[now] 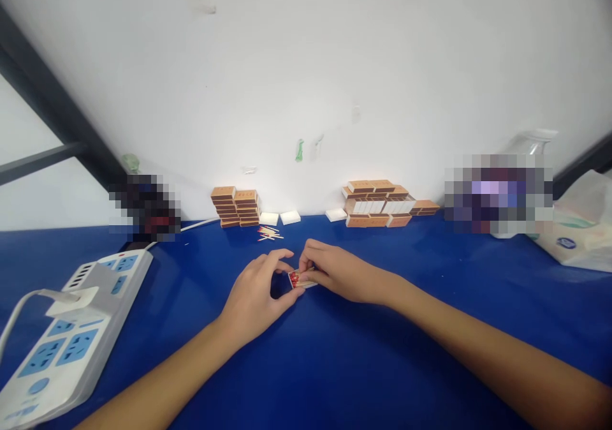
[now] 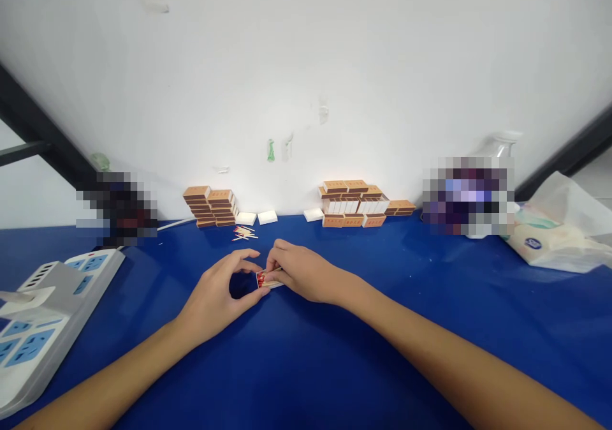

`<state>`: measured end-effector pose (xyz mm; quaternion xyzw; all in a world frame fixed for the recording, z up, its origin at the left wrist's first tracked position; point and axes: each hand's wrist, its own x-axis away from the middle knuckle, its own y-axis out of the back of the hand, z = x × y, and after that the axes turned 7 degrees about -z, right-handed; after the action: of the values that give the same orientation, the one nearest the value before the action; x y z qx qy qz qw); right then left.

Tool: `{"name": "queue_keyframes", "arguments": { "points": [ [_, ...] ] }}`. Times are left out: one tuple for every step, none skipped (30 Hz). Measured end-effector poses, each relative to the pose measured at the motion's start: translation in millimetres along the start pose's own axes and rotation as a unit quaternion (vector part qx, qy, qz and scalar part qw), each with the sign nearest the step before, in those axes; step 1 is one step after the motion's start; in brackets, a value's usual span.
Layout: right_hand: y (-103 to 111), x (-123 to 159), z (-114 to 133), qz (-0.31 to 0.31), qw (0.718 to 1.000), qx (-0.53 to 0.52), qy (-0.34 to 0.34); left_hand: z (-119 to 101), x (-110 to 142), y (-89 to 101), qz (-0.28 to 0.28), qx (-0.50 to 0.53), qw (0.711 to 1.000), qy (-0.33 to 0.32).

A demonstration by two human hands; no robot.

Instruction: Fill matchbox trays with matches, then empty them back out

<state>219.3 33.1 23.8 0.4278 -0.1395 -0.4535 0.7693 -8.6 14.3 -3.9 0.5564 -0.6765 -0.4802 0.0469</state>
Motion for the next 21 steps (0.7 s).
{"name": "queue_keyframes", "arguments": {
  "points": [
    [1, 1, 1, 0.002, 1.000, -0.003, -0.004, 0, 0, -0.2, 0.000, 0.002, 1.000, 0.001],
    [2, 1, 1, 0.006, 1.000, -0.006, -0.008, 0, -1, -0.3, 0.000, 0.003, 1.000, 0.003],
    [4, 2, 1, 0.009, 1.000, -0.009, -0.011, -1, -1, -0.4, 0.000, 0.004, 1.000, 0.006],
    [6, 2, 1, 0.009, 1.000, -0.013, -0.011, -1, -1, -0.4, -0.001, 0.004, 1.000, 0.010],
    [9, 0, 0, 0.003, 1.000, -0.020, -0.007, -1, -1, -0.2, -0.001, 0.004, 1.000, 0.013],
    [11, -3, -1, -0.009, 1.000, -0.026, 0.000, -2, -1, 0.1, 0.001, 0.005, 1.000, 0.016],
    [14, -8, -4, -0.026, 0.999, -0.031, 0.007, -3, -1, 0.5, 0.003, 0.007, 1.000, 0.020],
    [16, -14, -7, -0.045, 0.998, -0.029, 0.011, -4, -1, 1.1, 0.006, 0.010, 1.000, 0.024],
    [17, -23, -10, -0.065, 0.998, -0.022, 0.012, -5, -1, 1.7, 0.008, 0.013, 0.999, 0.031],
    [17, -33, -14, -0.079, 0.997, -0.008, 0.011, -5, -2, 2.3, 0.007, 0.017, 0.999, 0.039],
    [16, -44, -18, -0.086, 0.996, 0.009, 0.010, -6, -2, 2.8, 0.004, 0.019, 0.999, 0.048],
    [13, -56, -21, -0.089, 0.996, 0.024, 0.011, -6, -2, 3.1, -0.002, 0.022, 0.998, 0.055],
    [10, -67, -24, -0.085, 0.996, 0.029, 0.017, -6, -2, 3.3, -0.010, 0.023, 0.998, 0.059],
    [5, -79, -27, -0.081, 0.996, 0.032, 0.023, -5, -2, 3.1, -0.017, 0.023, 0.998, 0.061],
    [0, -89, -29, -0.080, 0.996, 0.033, 0.027, -5, -1, 2.8, -0.022, 0.023, 0.998, 0.059],
    [-5, -98, -30, -0.080, 0.996, 0.035, 0.027, -4, -1, 2.2, -0.022, 0.022, 0.998, 0.056],
    [-9, -105, -30, -0.084, 0.995, 0.038, 0.024, -4, -1, 1.5, -0.020, 0.021, 0.998, 0.053],
    [-13, -109, -30, -0.088, 0.995, 0.043, 0.019, -3, -1, 0.8, -0.015, 0.019, 0.998, 0.051],
    [-14, -111, -29, -0.094, 0.994, 0.047, 0.015, -3, -1, 0.1, -0.011, 0.018, 0.999, 0.050],
    [-14, -110, -27, -0.101, 0.994, 0.049, 0.015, -2, -1, -0.5, -0.008, 0.017, 0.999, 0.048],
    [-11, -106, -25, -0.112, 0.992, 0.049, 0.021, -2, 0, -0.9, -0.008, 0.016, 0.999, 0.045]
  ]
}}
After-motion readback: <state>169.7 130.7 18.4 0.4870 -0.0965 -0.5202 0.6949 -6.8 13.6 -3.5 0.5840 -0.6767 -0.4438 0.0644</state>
